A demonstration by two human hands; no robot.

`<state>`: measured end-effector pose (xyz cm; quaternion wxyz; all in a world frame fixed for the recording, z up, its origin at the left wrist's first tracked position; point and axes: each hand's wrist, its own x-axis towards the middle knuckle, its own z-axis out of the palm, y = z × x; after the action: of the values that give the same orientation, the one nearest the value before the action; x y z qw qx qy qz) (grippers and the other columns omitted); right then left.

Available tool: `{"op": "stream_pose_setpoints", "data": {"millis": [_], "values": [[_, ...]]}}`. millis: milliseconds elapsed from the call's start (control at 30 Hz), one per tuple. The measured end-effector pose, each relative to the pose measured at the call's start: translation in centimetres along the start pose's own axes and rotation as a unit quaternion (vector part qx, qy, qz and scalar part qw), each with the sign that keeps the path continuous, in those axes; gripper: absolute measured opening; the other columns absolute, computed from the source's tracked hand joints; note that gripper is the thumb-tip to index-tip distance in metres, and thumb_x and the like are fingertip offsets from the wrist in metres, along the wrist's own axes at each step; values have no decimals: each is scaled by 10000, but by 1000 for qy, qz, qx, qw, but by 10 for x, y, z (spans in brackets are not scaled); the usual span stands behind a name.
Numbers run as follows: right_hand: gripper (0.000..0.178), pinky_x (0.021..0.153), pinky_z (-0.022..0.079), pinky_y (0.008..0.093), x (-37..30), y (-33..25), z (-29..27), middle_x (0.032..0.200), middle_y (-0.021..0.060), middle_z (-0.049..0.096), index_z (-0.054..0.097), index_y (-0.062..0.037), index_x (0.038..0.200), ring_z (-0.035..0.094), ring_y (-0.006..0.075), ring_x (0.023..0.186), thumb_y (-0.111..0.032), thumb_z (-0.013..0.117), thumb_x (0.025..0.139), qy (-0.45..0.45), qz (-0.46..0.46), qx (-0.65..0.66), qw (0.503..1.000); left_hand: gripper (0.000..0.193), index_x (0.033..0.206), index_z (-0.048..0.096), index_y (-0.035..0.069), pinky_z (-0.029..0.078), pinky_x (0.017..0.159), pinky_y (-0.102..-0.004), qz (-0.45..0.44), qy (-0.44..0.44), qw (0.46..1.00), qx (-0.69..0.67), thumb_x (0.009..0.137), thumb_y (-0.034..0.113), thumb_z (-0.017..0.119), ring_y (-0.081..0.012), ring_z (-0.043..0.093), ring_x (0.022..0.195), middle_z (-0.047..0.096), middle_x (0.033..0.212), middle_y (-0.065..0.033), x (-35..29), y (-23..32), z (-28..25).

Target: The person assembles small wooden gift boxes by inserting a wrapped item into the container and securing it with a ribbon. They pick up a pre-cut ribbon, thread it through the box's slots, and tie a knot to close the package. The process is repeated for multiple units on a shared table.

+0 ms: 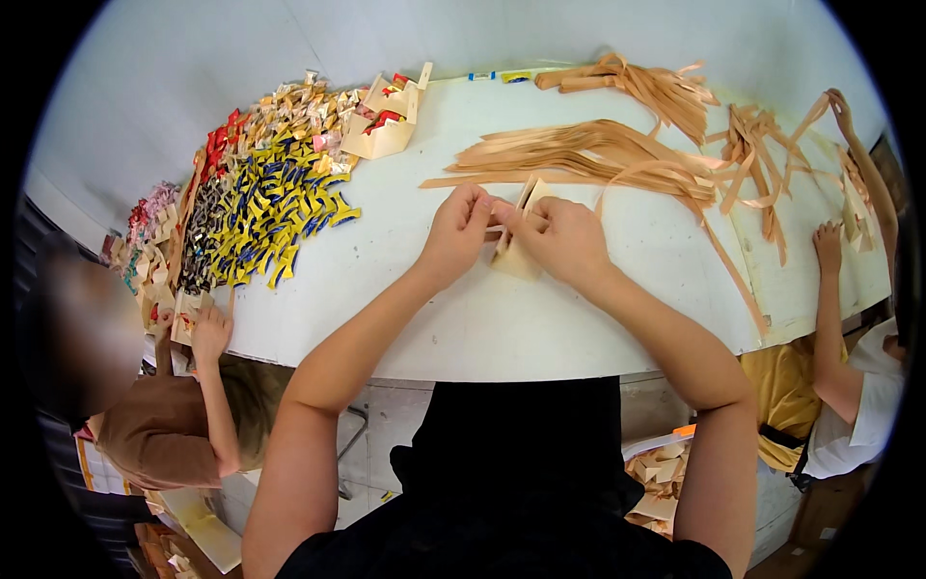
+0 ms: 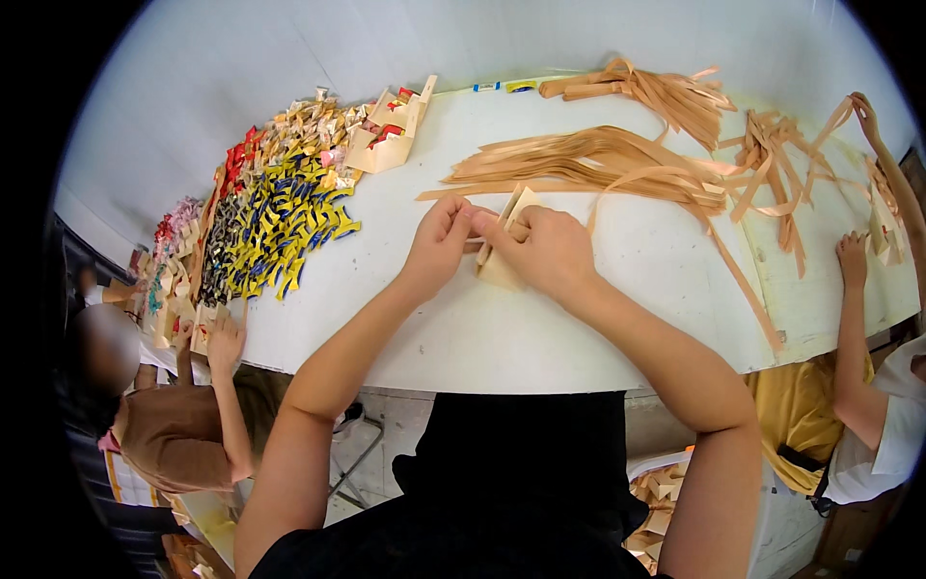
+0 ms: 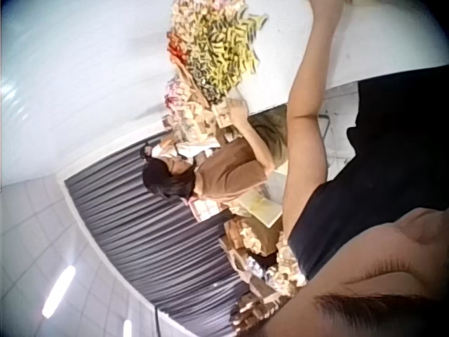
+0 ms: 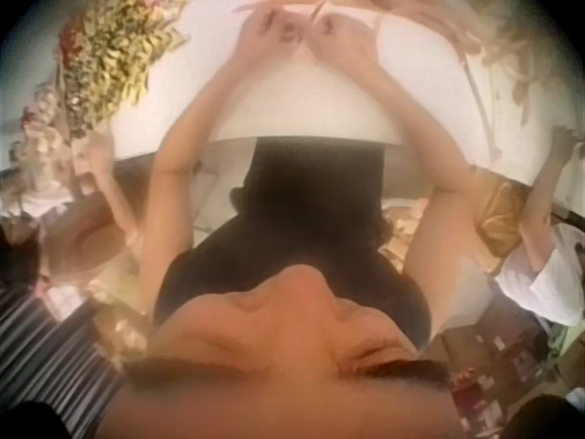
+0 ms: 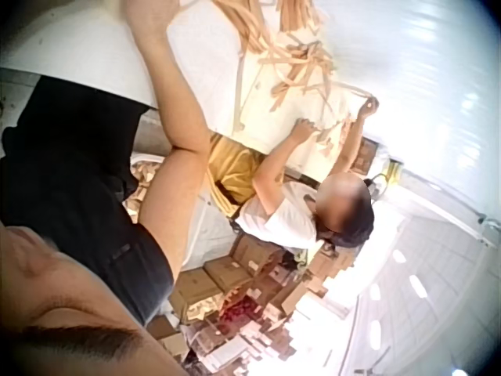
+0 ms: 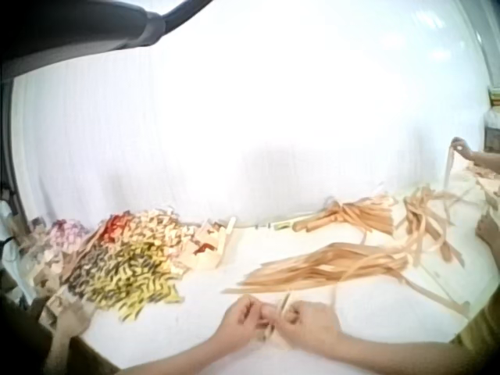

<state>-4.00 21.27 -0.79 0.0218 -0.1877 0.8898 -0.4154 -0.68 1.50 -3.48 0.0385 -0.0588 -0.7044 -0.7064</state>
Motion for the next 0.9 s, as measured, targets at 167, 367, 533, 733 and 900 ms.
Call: {"op": "stream_pose_setpoints", "data": {"millis": [167, 367, 533, 733, 900], "values": [[536, 638, 555, 419, 6, 9, -18, 683, 147, 713, 733, -14, 755, 686, 305, 628, -547, 750, 814, 24, 6, -89, 996, 260, 1277, 469, 9, 634, 988, -448, -97, 93, 982, -134, 1170, 237, 403, -294, 711, 1180, 632, 1325, -161, 11, 7, -2], [400, 608, 533, 415, 6, 19, -15, 623, 112, 677, 628, -37, 672, 651, 282, 585, -390, 719, 837, 31, -9, -8, 999, 295, 1291, 424, -2, 618, 876, -444, -40, 339, 933, -112, 1166, 264, 398, -285, 686, 1045, 590, 1321, -184, 33, -6, -73], [383, 567, 505, 400, 4, 14, -12, 560, 100, 631, 557, -49, 630, 623, 260, 548, -316, 691, 869, 16, 4, 46, 999, 446, 970, 584, -6, 498, 685, -341, 95, 380, 868, 306, 1146, 394, 496, -191, 609, 774, 663, 984, -145, 38, -47, -85], [390, 557, 498, 406, 5, 23, -8, 579, 111, 630, 589, -36, 645, 613, 255, 538, -336, 715, 861, 34, -14, 62, 997, 538, 829, 754, 37, 431, 655, -287, -55, 39, 985, 160, 1108, 471, 599, -99, 508, 669, 571, 686, 11, 0, -7, 15], [402, 586, 507, 409, 9, 27, -8, 631, 139, 658, 610, -18, 673, 639, 262, 586, -354, 751, 843, 31, -13, 52, 998, 370, 1113, 741, 39, 467, 708, -258, -117, 72, 985, -101, 1143, 359, 559, -79, 529, 764, 609, 831, 9, 16, 24, 54]]}}
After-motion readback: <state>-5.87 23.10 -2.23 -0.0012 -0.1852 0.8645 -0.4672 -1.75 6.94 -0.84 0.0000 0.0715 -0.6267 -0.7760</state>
